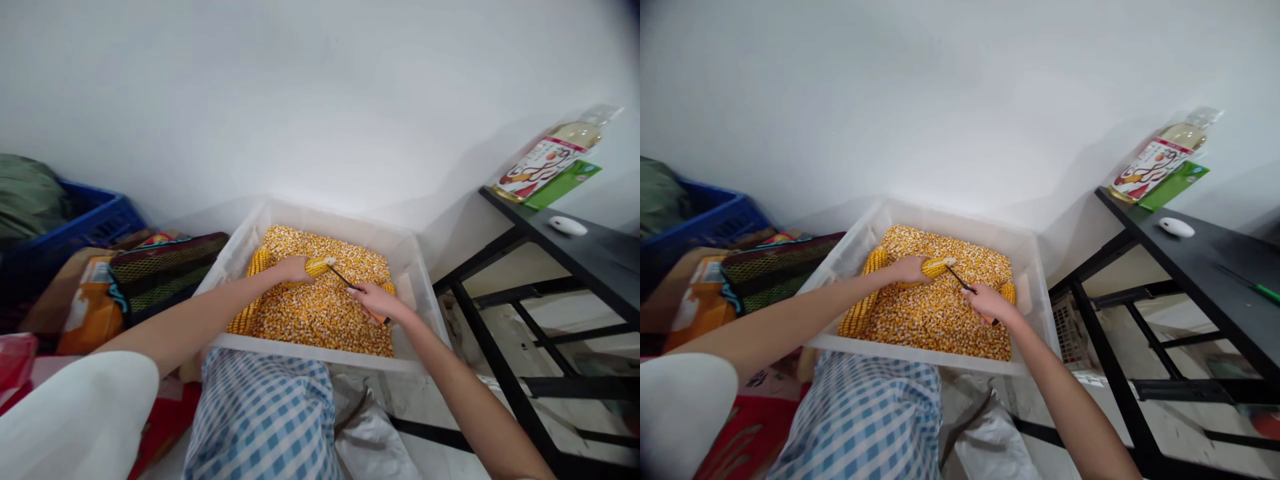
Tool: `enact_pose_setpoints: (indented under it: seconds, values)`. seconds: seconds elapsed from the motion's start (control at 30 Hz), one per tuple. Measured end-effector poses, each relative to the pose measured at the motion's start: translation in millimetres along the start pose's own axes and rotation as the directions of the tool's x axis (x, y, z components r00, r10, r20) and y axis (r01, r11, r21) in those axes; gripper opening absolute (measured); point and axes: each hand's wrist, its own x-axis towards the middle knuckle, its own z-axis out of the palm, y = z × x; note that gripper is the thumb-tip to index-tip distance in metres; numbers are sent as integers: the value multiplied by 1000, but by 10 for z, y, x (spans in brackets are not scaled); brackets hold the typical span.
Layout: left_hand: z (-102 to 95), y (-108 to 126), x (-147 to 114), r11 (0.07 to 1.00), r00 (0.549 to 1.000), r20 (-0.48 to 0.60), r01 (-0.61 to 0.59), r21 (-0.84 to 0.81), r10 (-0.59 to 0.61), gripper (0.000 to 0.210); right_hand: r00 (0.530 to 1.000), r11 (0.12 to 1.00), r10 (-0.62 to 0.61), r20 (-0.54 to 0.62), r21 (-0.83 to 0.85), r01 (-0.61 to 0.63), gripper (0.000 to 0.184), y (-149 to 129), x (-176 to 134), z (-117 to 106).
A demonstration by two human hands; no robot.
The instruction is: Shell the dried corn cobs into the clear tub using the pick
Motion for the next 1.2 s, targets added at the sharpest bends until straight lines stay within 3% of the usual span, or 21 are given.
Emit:
enact_pose_setpoints:
  seconds: [0.23, 0.57, 0.7, 0.97, 1.07, 1.2]
  values:
    - [-9, 2, 6, 998, 998, 50, 44, -42, -42, 69, 999, 999, -31, -10, -33, 31, 31, -23, -32, -28]
    - [-20, 10, -7, 999, 999, 41, 23, -25, -22, 68, 1000, 999, -8, 19, -50, 9, 35, -79, -66, -70]
    - [-16, 17, -9, 1000, 999, 35, 11, -2, -11, 66, 999, 994, -38, 29, -104, 41, 35, -121, -50, -178]
    - [10, 15, -13, 999, 999, 21, -36, 31, 36, 59, 987, 976, -31, 156, -209, 64, 37, -266, 79, -500]
    - [-7, 38, -26, 999, 1000, 18, -24, 39, 23, 59, 991, 975, -14, 131, -219, 42, 35, -283, 59, -431]
    - [-32, 60, -32, 1000, 1000, 25, 2, -3, -2, 61, 998, 983, -48, -29, -179, 42, 36, -242, 43, -44]
